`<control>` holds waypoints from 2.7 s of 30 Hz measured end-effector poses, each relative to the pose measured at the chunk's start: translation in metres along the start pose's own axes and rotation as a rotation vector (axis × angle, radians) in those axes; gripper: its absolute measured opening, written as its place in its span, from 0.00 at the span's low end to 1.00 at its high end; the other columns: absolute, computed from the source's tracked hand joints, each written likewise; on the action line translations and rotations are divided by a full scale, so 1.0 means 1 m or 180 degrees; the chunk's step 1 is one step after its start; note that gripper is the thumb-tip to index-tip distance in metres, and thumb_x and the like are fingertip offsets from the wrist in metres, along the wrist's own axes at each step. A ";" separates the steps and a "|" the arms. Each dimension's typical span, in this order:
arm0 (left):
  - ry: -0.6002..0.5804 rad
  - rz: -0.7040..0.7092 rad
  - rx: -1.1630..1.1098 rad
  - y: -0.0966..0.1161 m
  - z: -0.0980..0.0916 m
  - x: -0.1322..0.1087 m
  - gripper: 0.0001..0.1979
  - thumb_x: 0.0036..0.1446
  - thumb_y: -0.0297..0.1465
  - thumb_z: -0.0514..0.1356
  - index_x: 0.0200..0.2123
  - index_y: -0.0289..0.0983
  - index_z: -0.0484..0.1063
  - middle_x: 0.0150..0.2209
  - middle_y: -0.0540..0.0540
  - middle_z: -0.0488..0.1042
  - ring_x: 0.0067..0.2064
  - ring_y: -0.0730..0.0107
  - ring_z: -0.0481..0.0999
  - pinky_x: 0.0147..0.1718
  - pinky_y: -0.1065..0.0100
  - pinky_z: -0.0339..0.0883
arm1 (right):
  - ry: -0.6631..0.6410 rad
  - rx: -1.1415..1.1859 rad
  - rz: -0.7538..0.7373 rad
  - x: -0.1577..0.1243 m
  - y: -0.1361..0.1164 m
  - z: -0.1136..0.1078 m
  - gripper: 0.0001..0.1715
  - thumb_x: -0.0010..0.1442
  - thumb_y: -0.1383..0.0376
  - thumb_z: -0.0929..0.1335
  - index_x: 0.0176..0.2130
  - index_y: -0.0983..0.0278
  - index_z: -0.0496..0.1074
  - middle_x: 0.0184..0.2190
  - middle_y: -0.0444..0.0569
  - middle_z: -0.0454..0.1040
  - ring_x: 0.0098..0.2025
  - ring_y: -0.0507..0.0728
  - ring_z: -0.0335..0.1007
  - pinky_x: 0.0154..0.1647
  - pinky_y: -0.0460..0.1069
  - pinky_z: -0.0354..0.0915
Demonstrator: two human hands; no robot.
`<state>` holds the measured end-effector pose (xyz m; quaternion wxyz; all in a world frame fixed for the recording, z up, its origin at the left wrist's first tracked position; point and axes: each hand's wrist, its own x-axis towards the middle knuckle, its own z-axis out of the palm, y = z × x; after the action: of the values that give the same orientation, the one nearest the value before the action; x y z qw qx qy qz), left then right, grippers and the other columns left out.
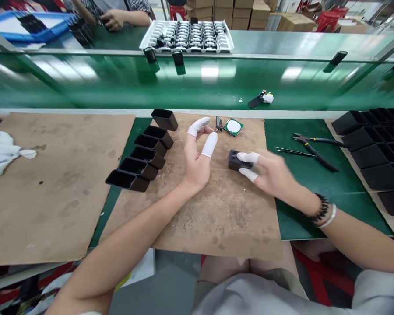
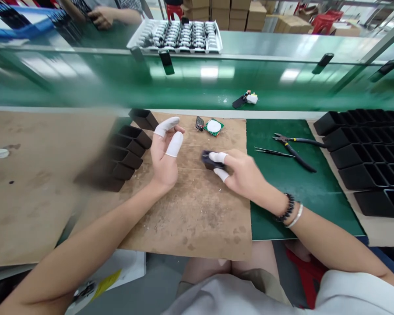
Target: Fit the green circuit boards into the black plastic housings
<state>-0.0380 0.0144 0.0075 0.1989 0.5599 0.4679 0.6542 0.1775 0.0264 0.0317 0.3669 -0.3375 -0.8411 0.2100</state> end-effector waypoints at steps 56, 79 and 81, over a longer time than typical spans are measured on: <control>-0.0337 -0.3110 -0.2941 0.027 0.008 -0.003 0.19 0.45 0.43 0.71 0.34 0.34 0.77 0.41 0.40 0.82 0.53 0.52 0.82 0.62 0.55 0.71 | -0.0042 0.4784 0.3946 0.028 -0.003 -0.004 0.17 0.71 0.71 0.60 0.36 0.65 0.74 0.25 0.46 0.76 0.25 0.49 0.73 0.28 0.41 0.72; -0.0279 0.0220 -0.0975 0.027 0.003 -0.013 0.28 0.56 0.42 0.70 0.57 0.39 0.71 0.54 0.41 0.76 0.55 0.57 0.76 0.56 0.59 0.70 | -0.0460 0.4294 0.2943 0.032 -0.054 0.004 0.14 0.60 0.57 0.76 0.40 0.62 0.75 0.28 0.44 0.76 0.26 0.49 0.70 0.25 0.42 0.69; -0.0191 -0.0153 -0.0918 0.021 0.009 -0.017 0.31 0.59 0.41 0.68 0.62 0.41 0.65 0.58 0.39 0.73 0.57 0.58 0.75 0.60 0.57 0.67 | -0.0170 0.3214 0.2524 0.057 -0.034 -0.003 0.14 0.60 0.56 0.76 0.39 0.61 0.73 0.29 0.45 0.75 0.27 0.52 0.69 0.26 0.45 0.68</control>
<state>-0.0194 -0.0057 0.0149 0.3068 0.5334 0.3762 0.6926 0.1373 0.0442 0.0813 0.3540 -0.4033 -0.4588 0.7082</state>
